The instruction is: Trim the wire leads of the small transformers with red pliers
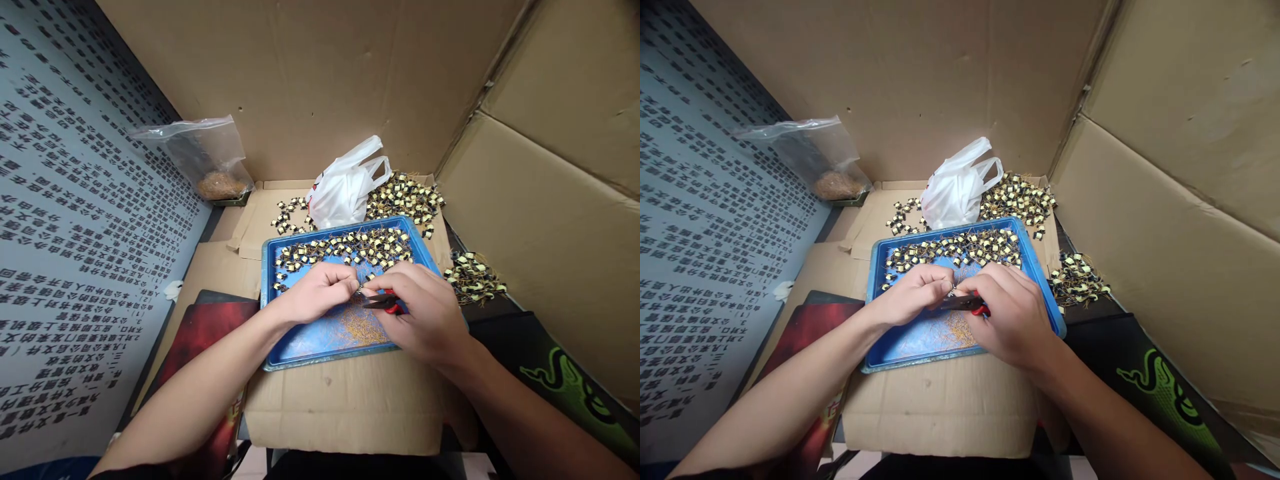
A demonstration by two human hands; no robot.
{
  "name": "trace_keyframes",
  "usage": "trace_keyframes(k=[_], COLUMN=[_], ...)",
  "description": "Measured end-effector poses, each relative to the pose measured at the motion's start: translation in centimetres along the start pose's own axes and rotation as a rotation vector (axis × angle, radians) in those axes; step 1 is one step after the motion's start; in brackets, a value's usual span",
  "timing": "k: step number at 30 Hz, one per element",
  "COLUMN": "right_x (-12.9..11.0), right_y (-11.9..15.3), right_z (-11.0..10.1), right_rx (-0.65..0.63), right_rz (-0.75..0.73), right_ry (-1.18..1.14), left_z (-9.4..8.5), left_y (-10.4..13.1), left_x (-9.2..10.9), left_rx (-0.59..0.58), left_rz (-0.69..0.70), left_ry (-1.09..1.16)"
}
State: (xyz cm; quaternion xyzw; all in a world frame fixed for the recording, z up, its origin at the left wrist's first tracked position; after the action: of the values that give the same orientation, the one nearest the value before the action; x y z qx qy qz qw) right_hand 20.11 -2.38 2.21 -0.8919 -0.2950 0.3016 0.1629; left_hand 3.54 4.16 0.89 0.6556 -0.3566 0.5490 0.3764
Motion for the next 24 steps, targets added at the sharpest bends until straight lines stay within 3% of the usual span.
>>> trace_keyframes(k=[10, 24], right_x=[0.32, 0.01], right_y=[-0.13, 0.01], right_z=[-0.45, 0.39], right_rx=[-0.115, -0.103], right_rz=[-0.019, 0.014], right_ry=[0.090, 0.051], left_z=[0.01, -0.13], left_y=[-0.18, -0.17], left_x=[-0.25, 0.37], left_rx=[0.008, 0.158], left_rz=[-0.057, -0.075], left_ry=[-0.070, -0.193])
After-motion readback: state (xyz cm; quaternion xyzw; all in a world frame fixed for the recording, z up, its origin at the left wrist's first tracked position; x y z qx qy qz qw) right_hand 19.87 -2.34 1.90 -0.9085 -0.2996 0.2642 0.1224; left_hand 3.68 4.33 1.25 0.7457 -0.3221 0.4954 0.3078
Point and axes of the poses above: each hand's wrist, its own y-axis away from the middle knuckle, its own z-axis out of the palm, x = y × z, the point moved 4 cm from there along -y, towards the middle knuckle, and after that the axes turned 15 degrees about -x, right-handed, at the moved point
